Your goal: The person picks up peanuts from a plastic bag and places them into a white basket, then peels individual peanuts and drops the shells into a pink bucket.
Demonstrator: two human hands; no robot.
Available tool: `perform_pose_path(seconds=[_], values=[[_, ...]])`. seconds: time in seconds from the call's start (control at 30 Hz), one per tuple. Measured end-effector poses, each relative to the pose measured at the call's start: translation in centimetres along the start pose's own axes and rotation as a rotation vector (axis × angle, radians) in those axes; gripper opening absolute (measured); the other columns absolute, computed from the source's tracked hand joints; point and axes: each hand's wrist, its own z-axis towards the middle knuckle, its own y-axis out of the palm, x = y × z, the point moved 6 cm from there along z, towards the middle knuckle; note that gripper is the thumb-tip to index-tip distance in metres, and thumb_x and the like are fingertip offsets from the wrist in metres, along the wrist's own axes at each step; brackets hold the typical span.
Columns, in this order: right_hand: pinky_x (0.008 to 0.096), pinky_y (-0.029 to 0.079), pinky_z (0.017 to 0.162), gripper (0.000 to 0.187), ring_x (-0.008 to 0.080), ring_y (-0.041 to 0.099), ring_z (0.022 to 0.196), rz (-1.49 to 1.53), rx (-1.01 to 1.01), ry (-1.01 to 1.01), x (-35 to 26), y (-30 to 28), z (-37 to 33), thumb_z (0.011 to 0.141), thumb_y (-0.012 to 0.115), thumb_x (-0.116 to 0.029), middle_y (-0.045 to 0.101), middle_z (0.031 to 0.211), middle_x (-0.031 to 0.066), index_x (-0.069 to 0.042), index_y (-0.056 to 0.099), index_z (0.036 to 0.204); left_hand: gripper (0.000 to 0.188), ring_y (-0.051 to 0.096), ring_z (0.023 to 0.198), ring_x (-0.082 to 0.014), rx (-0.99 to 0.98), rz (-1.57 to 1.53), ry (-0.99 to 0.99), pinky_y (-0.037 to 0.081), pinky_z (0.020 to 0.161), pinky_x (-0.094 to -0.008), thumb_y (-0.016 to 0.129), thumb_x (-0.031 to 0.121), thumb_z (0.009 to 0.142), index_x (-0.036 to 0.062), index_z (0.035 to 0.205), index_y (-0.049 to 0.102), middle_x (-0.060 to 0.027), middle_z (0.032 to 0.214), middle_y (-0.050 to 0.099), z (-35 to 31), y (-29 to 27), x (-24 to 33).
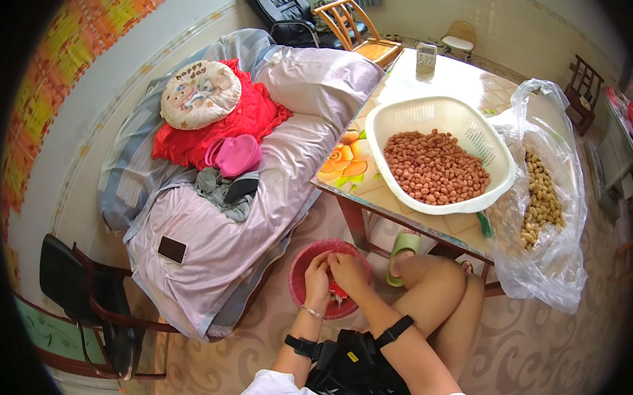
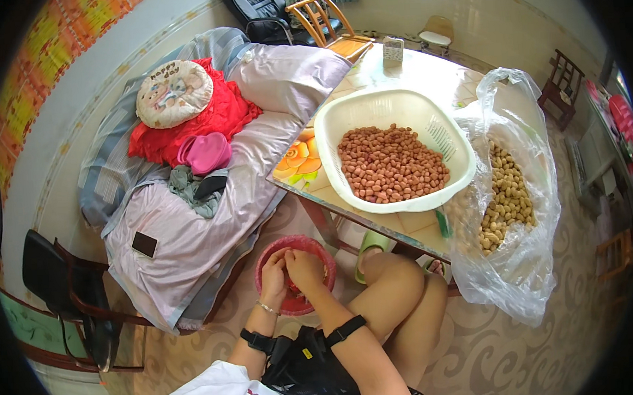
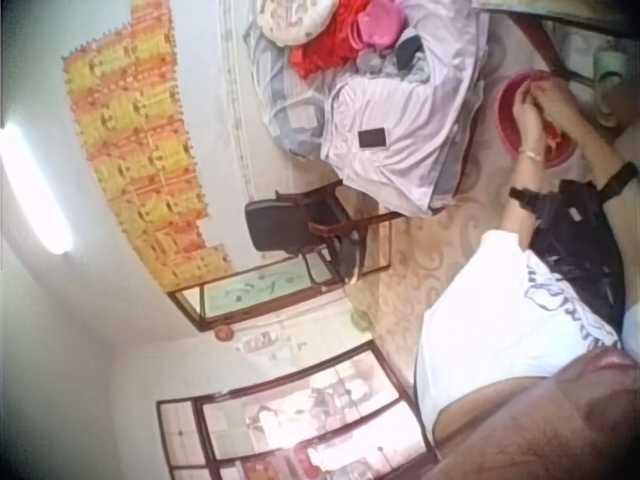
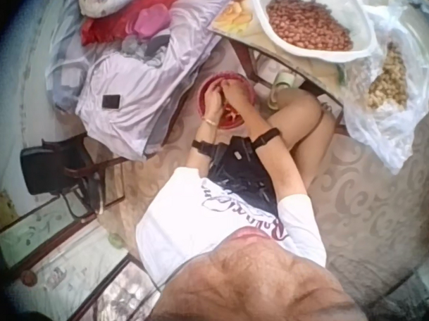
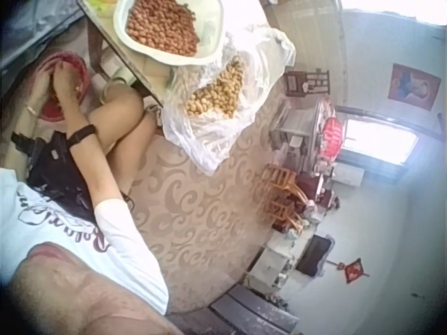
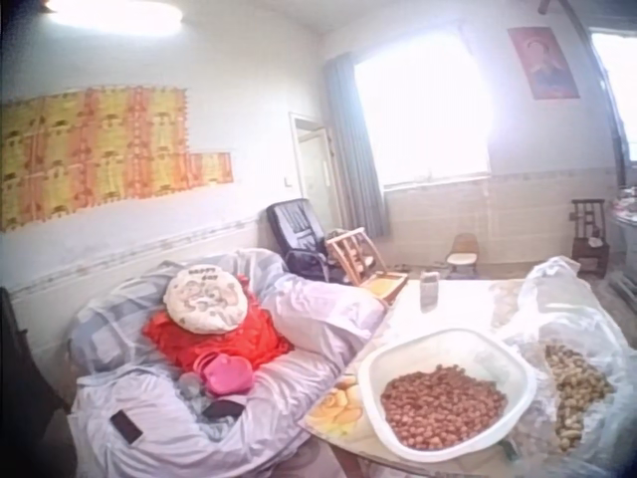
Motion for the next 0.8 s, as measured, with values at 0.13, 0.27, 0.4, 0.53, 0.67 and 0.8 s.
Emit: perform_pose_path(seconds=[0.13, 0.27, 0.4, 0.53, 0.67, 0.8], values=[[0.0429, 0.047, 0.063, 0.037, 0.0332, 0.061, 0.068, -0.058, 0.020, -0.042, -0.5, -0.3, -0.4, 0.085, 0.038, -0.029, 0.062, 0.077, 0.0177, -0.005, 0.065, 0.078, 0.026, 0.054, 0.078, -0.0135, -0.010, 0.083, 0.035, 0.044, 0.066, -0.0227, 0.036, -0.001, 0.085, 0.0004, 0.102, 0.056, -0.0071, 0.091, 0.058, 0.4, -0.5, -0.6], [0.0414, 0.048, 0.061, 0.033, 0.0295, 0.062, 0.068, -0.220, 0.005, -0.093, -0.1, 0.4, -0.3, 0.083, 0.043, -0.029, 0.063, 0.076, 0.0160, -0.006, 0.066, 0.076, 0.026, 0.056, 0.081, -0.0160, 0.022, 0.054, -0.001, 0.047, 0.070, -0.0265, 0.036, -0.002, 0.085, -0.0003, 0.103, 0.055, -0.0085, 0.092, 0.058, 0.4, -1.0, -2.4], [0.0395, 0.048, 0.064, 0.028, 0.0297, 0.060, 0.071, -0.358, 0.029, -0.159, -0.3, 0.7, -0.5, 0.081, 0.050, -0.031, 0.062, 0.080, 0.0114, -0.009, 0.067, 0.080, 0.025, 0.057, 0.086, -0.0205, -0.021, -0.179, -0.201, 0.049, 0.076, -0.0305, 0.037, -0.004, 0.084, -0.0013, 0.102, 0.054, -0.0109, 0.096, 0.058, 0.7, -1.5, -4.2], [0.0381, 0.048, 0.063, 0.027, 0.0279, 0.060, 0.072, -0.280, 0.020, -0.169, -0.7, 0.1, -0.6, 0.079, 0.051, -0.032, 0.061, 0.081, 0.0109, -0.010, 0.067, 0.081, 0.028, 0.057, 0.087, -0.0227, -0.116, -0.287, -0.259, 0.048, 0.078, -0.0315, 0.035, -0.007, 0.083, -0.0019, 0.102, 0.054, -0.0120, 0.098, 0.058, 1.5, -1.6, -4.5], [0.0395, 0.048, 0.063, 0.029, 0.0297, 0.061, 0.073, -0.199, 0.014, -0.196, -1.0, 0.0, -0.5, 0.081, 0.049, -0.030, 0.060, 0.084, 0.0152, -0.006, 0.065, 0.077, 0.029, 0.057, 0.091, -0.0240, -0.089, -0.217, -0.220, 0.047, 0.081, -0.0326, 0.034, -0.007, 0.082, -0.0029, 0.102, 0.054, -0.0124, 0.101, 0.057, 2.2, -2.3, -4.2], [0.0399, 0.048, 0.065, 0.029, 0.0304, 0.060, 0.073, -0.219, 0.012, -0.220, -0.5, 0.8, -0.1, 0.081, 0.050, -0.030, 0.061, 0.081, 0.0151, -0.005, 0.065, 0.076, 0.028, 0.055, 0.094, -0.0245, -0.079, -0.248, -0.288, 0.046, 0.083, -0.0338, 0.034, -0.005, 0.083, -0.0019, 0.102, 0.055, -0.0123, 0.102, 0.057, 1.9, -2.4, -4.7]])
